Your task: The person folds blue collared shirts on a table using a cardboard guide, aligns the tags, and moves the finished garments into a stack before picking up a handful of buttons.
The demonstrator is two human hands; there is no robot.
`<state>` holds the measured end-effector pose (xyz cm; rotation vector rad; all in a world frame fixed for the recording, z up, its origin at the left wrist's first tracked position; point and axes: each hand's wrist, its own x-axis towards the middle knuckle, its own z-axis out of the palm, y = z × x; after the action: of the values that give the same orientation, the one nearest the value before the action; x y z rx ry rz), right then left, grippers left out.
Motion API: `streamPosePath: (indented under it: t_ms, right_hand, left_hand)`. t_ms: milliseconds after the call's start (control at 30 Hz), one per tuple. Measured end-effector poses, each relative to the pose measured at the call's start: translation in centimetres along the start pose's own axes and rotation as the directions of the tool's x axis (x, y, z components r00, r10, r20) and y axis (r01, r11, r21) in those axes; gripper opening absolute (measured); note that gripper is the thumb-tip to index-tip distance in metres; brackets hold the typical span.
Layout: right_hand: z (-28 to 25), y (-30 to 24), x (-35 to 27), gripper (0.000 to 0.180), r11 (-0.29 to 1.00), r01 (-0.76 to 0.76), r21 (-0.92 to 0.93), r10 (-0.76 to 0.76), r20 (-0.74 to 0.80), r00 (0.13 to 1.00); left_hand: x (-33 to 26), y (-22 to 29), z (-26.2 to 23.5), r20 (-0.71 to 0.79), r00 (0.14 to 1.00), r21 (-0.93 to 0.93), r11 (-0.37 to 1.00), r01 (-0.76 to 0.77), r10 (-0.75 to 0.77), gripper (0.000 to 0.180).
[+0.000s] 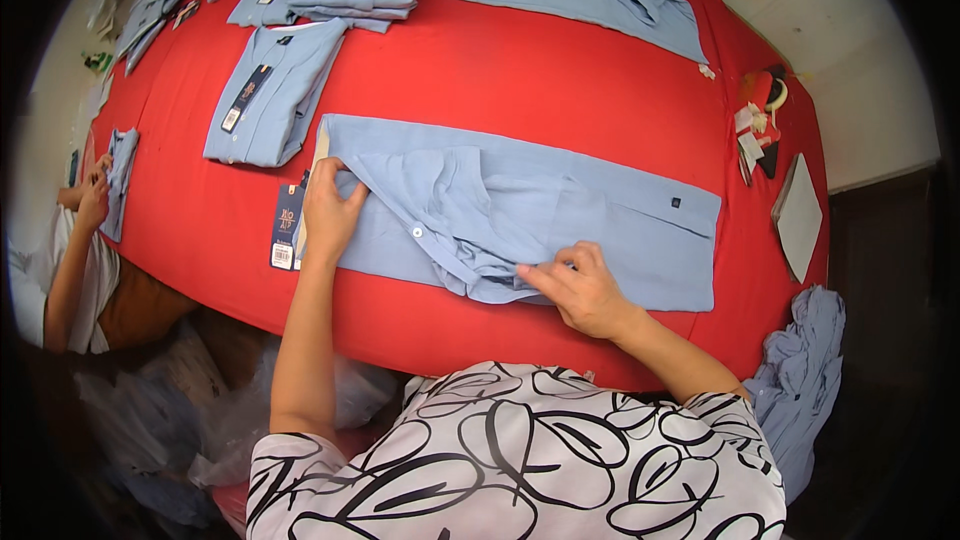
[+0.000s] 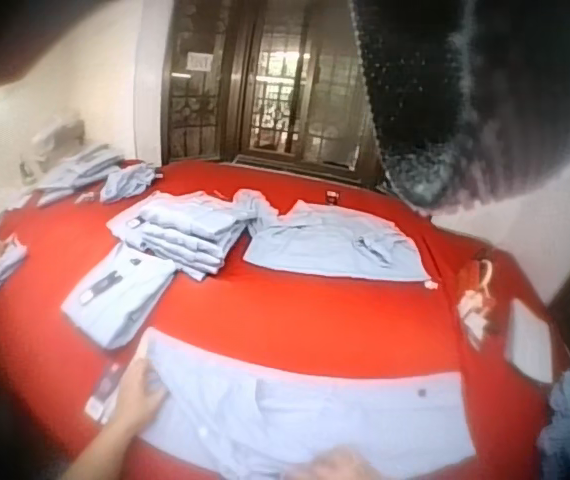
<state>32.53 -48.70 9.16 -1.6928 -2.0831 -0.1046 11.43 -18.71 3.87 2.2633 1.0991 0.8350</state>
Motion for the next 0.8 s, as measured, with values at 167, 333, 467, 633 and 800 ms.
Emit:
streamPosePath:
  t_ms: [167,333,467,633,800]
  right_hand:
    - [-1.6,-0.2,1.4,0.030,0.991,0.042,-0.123,-0.078,-0.305,0.949]
    - [0.6,3.0,-1.8,0.024,0.974,-0.040,-0.222,0.014,-0.114,0.993]
    - [-1.4,2.5,-3.0,0.028,0.968,-0.210,-0.137,0.198,-0.095,0.976]
    - [-1.1,1.8,-2.9,0.032,0.934,-0.311,0.176,0.326,-0.064,0.943]
    - [-0.2,2.2,-4.3,0.041,0.961,-0.260,0.099,0.269,-0.090,0.959]
  left_hand:
    - [-0.2,0.5,0.3,-0.050,0.993,-0.138,0.986,0.097,-0.105,0.027]
    - [-0.1,-2.0,0.2,-0.080,0.986,-0.114,0.981,-0.155,0.146,0.034]
    - [-0.5,1.6,-1.0,-0.122,0.964,0.117,0.968,-0.222,0.235,0.024]
    - [-0.3,9.6,1.5,0.089,0.897,0.077,0.895,-0.440,0.433,0.016]
    - [2.0,9.7,5.3,0.171,0.968,-0.066,0.983,-0.174,0.183,0.013]
